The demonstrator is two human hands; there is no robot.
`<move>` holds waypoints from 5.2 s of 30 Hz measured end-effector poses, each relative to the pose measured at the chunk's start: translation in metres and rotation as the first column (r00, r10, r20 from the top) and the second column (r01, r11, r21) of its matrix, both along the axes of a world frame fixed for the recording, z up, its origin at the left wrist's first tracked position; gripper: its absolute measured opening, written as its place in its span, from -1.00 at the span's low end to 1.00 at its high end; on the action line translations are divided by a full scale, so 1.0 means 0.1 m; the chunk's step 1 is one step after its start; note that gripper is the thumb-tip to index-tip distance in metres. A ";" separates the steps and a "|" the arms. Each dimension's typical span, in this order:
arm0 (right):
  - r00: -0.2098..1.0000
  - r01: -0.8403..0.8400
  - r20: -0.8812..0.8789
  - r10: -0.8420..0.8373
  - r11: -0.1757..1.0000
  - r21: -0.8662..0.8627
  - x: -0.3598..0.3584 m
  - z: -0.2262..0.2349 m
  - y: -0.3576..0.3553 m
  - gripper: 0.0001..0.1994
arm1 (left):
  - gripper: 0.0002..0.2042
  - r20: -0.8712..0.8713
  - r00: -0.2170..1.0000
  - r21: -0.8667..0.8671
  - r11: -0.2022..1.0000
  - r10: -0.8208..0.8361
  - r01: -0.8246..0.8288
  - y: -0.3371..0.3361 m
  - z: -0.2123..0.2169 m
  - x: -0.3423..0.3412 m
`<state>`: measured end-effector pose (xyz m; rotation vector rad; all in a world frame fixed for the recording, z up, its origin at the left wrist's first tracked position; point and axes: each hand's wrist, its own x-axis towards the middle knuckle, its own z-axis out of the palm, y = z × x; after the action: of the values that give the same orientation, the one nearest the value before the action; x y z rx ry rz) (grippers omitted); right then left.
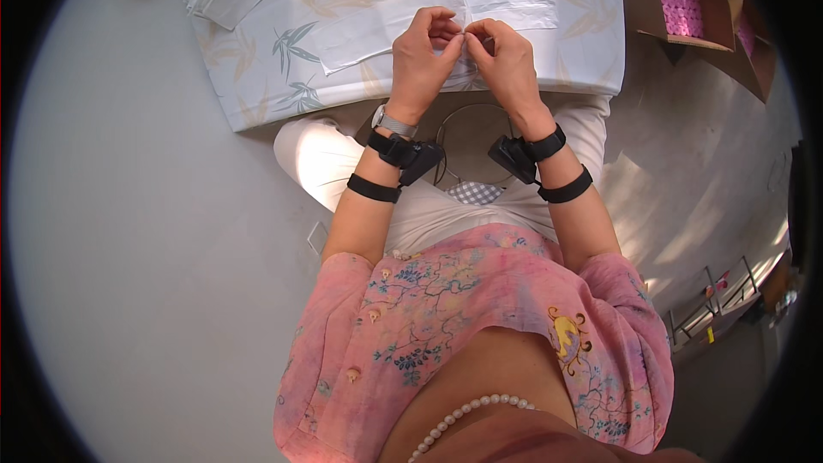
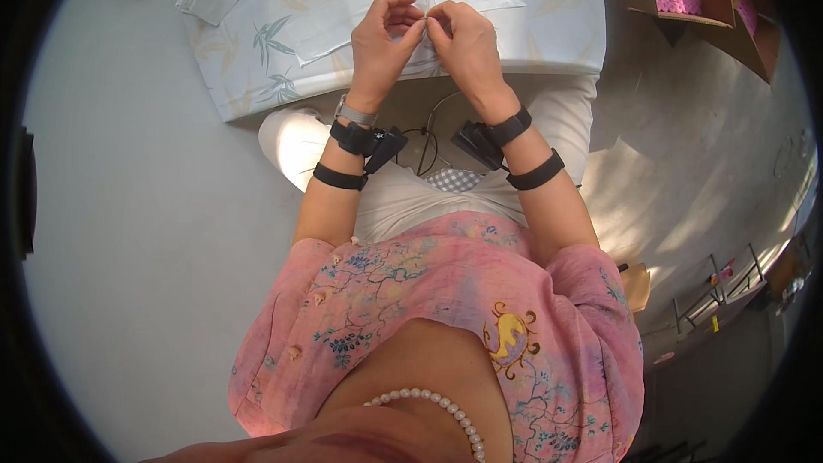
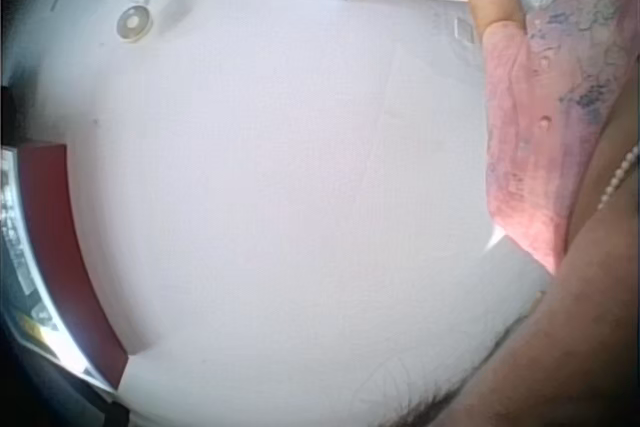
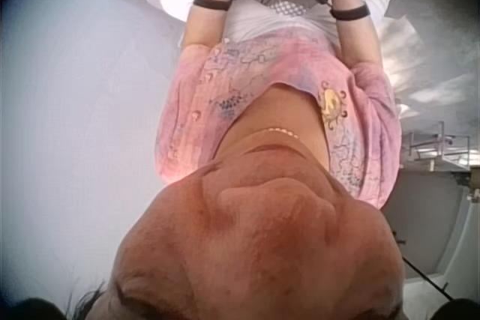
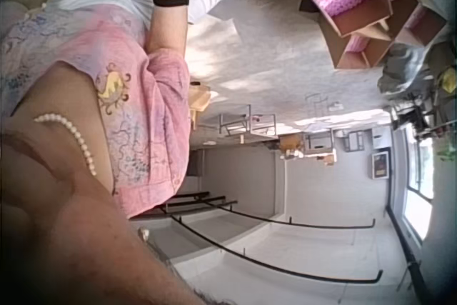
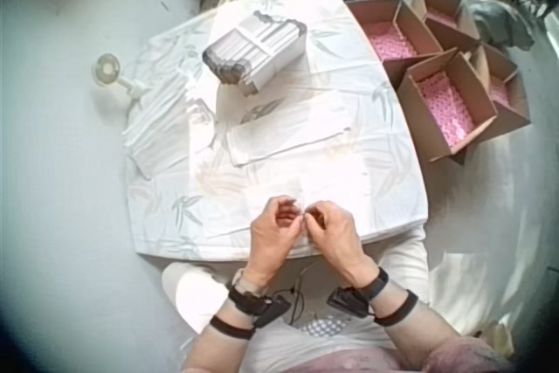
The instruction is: Folding and packing white face masks into boxes.
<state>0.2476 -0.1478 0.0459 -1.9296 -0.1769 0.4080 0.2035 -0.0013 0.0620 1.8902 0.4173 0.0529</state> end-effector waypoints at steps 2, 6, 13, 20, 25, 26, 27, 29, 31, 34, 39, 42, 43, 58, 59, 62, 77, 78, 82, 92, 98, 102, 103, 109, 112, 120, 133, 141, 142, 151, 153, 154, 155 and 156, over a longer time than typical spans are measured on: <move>1.000 0.004 0.012 -0.004 1.000 0.017 0.00 0.00 0.00 -0.86 | -0.68 0.002 1.000 0.013 1.000 0.010 -0.010 -0.01 -0.01 0.00; 1.000 -0.003 0.021 0.002 1.000 0.012 0.00 -0.01 0.00 -0.86 | -0.69 0.003 1.000 0.039 0.999 0.019 -0.019 -0.02 -0.01 0.01; 1.000 0.002 0.029 -0.002 1.000 0.013 0.00 0.00 0.00 -0.87 | -0.71 0.009 0.998 0.057 0.997 0.055 -0.056 -0.03 -0.01 0.02; 1.000 0.008 0.021 -0.008 1.000 0.007 0.00 0.01 0.01 -0.88 | -0.72 0.012 0.993 0.018 0.993 0.118 -0.118 -0.01 -0.02 0.00; 1.000 0.001 0.024 -0.002 1.000 0.013 0.00 0.00 0.00 -0.87 | -0.72 0.008 0.993 0.005 0.993 0.120 -0.120 0.00 -0.02 0.00; 1.000 -0.001 0.024 0.000 1.000 0.016 0.00 0.00 -0.01 -0.86 | -0.72 0.005 0.993 0.007 0.993 0.116 -0.116 0.00 -0.01 0.00; 1.000 -0.001 0.024 0.001 1.000 0.017 0.00 0.02 0.00 -0.86 | -0.72 0.004 0.993 0.008 0.993 0.117 -0.117 0.00 0.00 0.00; 1.000 0.001 -0.017 -0.001 1.000 0.020 0.00 0.08 0.02 -0.82 | -0.72 0.000 0.994 0.027 0.994 0.109 -0.109 -0.01 0.02 0.00; 1.000 -0.001 -0.007 0.001 1.000 0.015 0.02 0.10 0.03 -0.80 | -0.72 -0.001 0.994 0.034 0.994 0.107 -0.107 -0.03 0.05 0.01; 1.000 0.001 -0.001 -0.001 1.000 0.015 0.02 0.07 0.04 -0.80 | -0.73 0.002 0.995 0.049 0.994 0.100 -0.100 -0.05 0.07 0.01; 0.999 0.031 -0.017 -0.031 0.999 0.027 0.02 0.03 0.05 -0.82 | -0.73 0.015 0.995 0.067 0.993 0.100 -0.101 -0.05 0.06 0.01; 0.999 0.042 -0.012 -0.042 0.999 0.034 0.02 0.01 0.06 -0.84 | -0.74 0.023 0.995 0.105 0.989 0.099 -0.101 -0.04 0.05 0.01; 0.999 0.047 0.019 -0.048 0.998 0.033 0.03 0.00 0.06 -0.85 | -0.74 0.031 0.994 0.107 0.988 0.105 -0.107 -0.03 0.05 0.00; 0.998 0.055 0.033 -0.055 0.998 0.008 0.03 0.01 0.06 -0.85 | -0.81 0.122 0.964 0.121 0.960 0.237 -0.251 0.04 0.00 -0.01; 0.998 0.053 0.032 -0.053 0.999 0.004 0.03 0.01 0.06 -0.85 | -0.82 0.164 0.953 0.145 0.949 0.255 -0.279 0.05 -0.01 -0.01; 0.998 0.052 0.029 -0.052 0.999 -0.004 0.04 0.01 0.05 -0.85 | -0.83 0.153 0.949 0.149 0.943 0.276 -0.298 0.06 0.01 -0.01; 0.998 0.039 0.049 -0.037 0.999 -0.032 0.05 -0.01 0.06 -0.86 | -0.85 0.139 0.804 -0.158 0.814 0.578 -0.558 0.18 -0.09 -0.09; 0.998 0.038 0.050 -0.037 0.999 -0.032 0.05 -0.01 0.06 -0.86 | -0.85 0.139 0.804 -0.158 0.814 0.578 -0.559 0.18 -0.07 -0.08; 0.998 0.035 0.045 -0.033 0.998 -0.043 0.06 -0.01 0.06 -0.86 | -0.85 0.125 0.778 -0.225 0.781 0.616 -0.582 0.21 -0.05 -0.10; 0.999 0.035 0.010 -0.034 0.995 -0.092 0.09 0.09 0.08 -0.77 | -0.85 0.115 0.886 -0.032 0.893 0.450 -0.449 0.14 0.01 -0.12; 0.998 0.015 0.057 -0.009 0.994 -0.109 0.09 0.04 0.05 -0.82 | -0.85 0.105 0.890 -0.023 0.896 0.444 -0.444 0.10 0.03 -0.14; 0.998 0.018 0.065 -0.010 0.992 -0.121 0.09 0.02 0.05 -0.83 | -0.85 0.105 0.897 -0.006 0.903 0.429 -0.430 0.09 0.02 -0.15; 0.997 0.018 0.073 -0.010 0.993 -0.118 0.09 0.03 0.06 -0.83 | -0.85 0.110 0.898 -0.007 0.903 0.427 -0.429 0.10 0.01 -0.15; 0.996 0.026 0.086 -0.016 0.993 -0.117 0.09 0.00 0.05 -0.83 | -0.87 0.122 0.889 -0.015 0.896 0.442 -0.443 0.06 -0.01 -0.15; 0.996 0.030 0.089 -0.020 0.993 -0.117 0.09 -0.01 0.06 -0.83 | -0.90 0.120 0.877 -0.047 0.885 0.466 -0.464 0.05 0.00 -0.14; 0.995 0.028 0.101 -0.015 0.992 -0.126 0.08 -0.01 0.06 -0.84 | -0.90 0.129 0.912 0.003 0.920 0.389 -0.393 0.08 -0.04 -0.18; 0.995 0.021 0.100 -0.003 0.983 -0.181 0.09 0.03 0.03 -0.84 | -0.79 0.140 0.964 0.221 0.942 0.227 -0.254 0.02 -0.04 -0.15; 0.944 0.141 0.329 0.011 0.891 -0.432 0.32 0.10 -0.36 -0.73 | -0.88 0.166 0.941 0.157 0.934 0.295 -0.321 -0.03 -0.04 -0.07; 0.895 0.203 0.443 0.038 0.851 -0.484 0.37 0.07 -0.43 -0.71 | -0.87 0.168 0.935 0.164 0.927 0.312 -0.338 -0.01 -0.07 -0.07; 0.867 0.248 0.479 0.141 0.711 -0.658 0.59 -0.01 -0.68 -0.64 | -0.87 0.204 0.922 0.180 0.913 0.330 -0.367 -0.04 -0.10 -0.04; 0.895 0.211 0.429 0.119 0.734 -0.645 0.62 -0.06 -0.69 -0.69 | -0.84 0.226 0.921 0.198 0.910 0.318 -0.363 -0.05 -0.10 -0.03; 0.892 0.211 0.434 0.125 0.734 -0.646 0.64 -0.08 -0.69 -0.69 | -0.83 0.262 0.920 0.226 0.909 0.290 -0.351 -0.05 -0.10 -0.02; 0.905 0.198 0.411 0.106 0.753 -0.628 0.66 -0.11 -0.69 -0.72 | -0.80 0.298 0.918 0.254 0.905 0.262 -0.341 -0.05 -0.10 -0.01; 0.917 0.185 0.390 0.088 0.772 -0.608 0.68 -0.14 -0.70 -0.75 | -0.80 0.305 0.913 0.249 0.903 0.269 -0.350 -0.04 -0.14 -0.01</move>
<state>0.3151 -0.2175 0.0321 -2.6847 -0.2770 0.0118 0.2026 -0.0052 0.0483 2.0590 0.5492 0.6097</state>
